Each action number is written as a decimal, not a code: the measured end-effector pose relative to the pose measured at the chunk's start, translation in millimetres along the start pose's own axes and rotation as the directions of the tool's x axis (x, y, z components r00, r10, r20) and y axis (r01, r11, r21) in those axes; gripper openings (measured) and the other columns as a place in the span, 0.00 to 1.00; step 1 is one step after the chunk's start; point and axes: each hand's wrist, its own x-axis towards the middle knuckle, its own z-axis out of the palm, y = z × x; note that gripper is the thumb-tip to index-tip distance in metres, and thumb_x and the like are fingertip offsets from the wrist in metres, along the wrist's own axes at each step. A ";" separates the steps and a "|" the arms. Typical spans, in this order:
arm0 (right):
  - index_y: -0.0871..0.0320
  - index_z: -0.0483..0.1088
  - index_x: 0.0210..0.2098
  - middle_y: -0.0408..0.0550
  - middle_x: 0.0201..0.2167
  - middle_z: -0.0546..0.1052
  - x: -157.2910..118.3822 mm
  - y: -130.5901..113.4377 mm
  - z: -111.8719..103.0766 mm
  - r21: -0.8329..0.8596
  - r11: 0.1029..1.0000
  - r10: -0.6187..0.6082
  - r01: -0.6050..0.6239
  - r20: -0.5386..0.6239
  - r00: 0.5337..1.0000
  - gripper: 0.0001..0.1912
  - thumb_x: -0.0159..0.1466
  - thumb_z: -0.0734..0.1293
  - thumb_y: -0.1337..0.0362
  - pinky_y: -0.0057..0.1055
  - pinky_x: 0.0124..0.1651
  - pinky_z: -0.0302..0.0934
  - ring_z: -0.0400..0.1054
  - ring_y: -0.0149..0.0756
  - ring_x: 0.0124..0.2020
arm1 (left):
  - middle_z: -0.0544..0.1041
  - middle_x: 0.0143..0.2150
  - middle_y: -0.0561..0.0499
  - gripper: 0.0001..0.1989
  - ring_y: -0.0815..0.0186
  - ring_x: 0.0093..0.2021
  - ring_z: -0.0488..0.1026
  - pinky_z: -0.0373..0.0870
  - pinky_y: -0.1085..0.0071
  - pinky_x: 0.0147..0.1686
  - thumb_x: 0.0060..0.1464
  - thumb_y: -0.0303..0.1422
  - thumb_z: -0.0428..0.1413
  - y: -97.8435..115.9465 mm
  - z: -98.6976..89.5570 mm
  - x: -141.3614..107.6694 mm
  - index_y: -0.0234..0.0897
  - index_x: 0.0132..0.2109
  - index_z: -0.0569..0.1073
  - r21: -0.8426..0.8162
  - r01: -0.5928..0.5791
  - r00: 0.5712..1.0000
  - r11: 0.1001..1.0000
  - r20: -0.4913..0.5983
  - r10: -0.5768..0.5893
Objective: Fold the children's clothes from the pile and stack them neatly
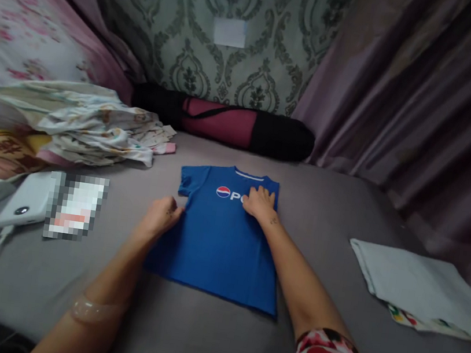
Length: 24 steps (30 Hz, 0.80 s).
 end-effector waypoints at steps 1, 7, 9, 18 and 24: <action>0.62 0.67 0.59 0.63 0.61 0.65 4.1 -10.2 -4.3 0.021 0.999 -0.032 0.033 -0.047 0.998 0.24 0.69 0.56 0.58 0.48 0.62 0.51 0.58 0.54 0.62 | 0.80 0.44 0.37 0.14 0.55 0.46 0.77 0.68 0.69 0.39 0.61 0.38 0.50 0.2 -1.5 -0.4 0.33 0.44 0.74 -0.017 0.005 1.000 1.000 0.023 -0.004; 0.58 0.78 0.38 0.50 0.37 0.80 38.4 -102.5 -8.0 0.411 0.870 -0.262 0.272 -0.082 0.962 0.14 0.66 0.59 0.67 0.29 0.47 0.63 0.73 0.39 0.42 | 0.80 0.44 0.36 0.15 0.52 0.47 0.77 0.67 0.66 0.37 0.61 0.41 0.51 1.0 -6.7 -1.4 0.34 0.42 0.75 -0.039 0.012 0.993 0.999 0.116 -0.008; 0.59 0.78 0.35 0.50 0.30 0.80 49.0 -134.0 -4.7 0.489 0.843 -0.240 0.224 -0.029 0.970 0.13 0.65 0.61 0.68 0.28 0.43 0.64 0.75 0.39 0.37 | 0.80 0.43 0.37 0.16 0.52 0.45 0.77 0.67 0.67 0.37 0.60 0.42 0.51 0.3 -8.2 -0.9 0.34 0.40 0.76 -0.058 0.015 0.989 0.998 0.149 -0.006; 0.66 0.64 0.58 0.70 0.57 0.68 49.8 -209.2 10.5 0.323 0.941 -0.121 0.105 0.028 0.992 0.27 0.63 0.67 0.60 0.41 0.55 0.63 0.68 0.50 0.55 | 0.77 0.29 0.47 0.15 0.61 0.33 0.74 0.61 0.72 0.27 0.56 0.43 0.54 -5.9 -11.8 5.0 0.36 0.32 0.75 -0.117 -0.053 0.958 0.992 0.273 0.084; 0.64 0.72 0.46 0.65 0.50 0.74 56.8 -203.0 18.2 0.550 0.834 -0.065 0.051 0.006 0.998 0.16 0.58 0.64 0.75 0.41 0.56 0.62 0.68 0.52 0.55 | 0.75 0.27 0.49 0.10 0.63 0.31 0.73 0.58 0.72 0.25 0.55 0.37 0.53 -7.0 -15.0 4.3 0.37 0.31 0.74 -0.122 -0.097 0.948 0.988 0.290 0.129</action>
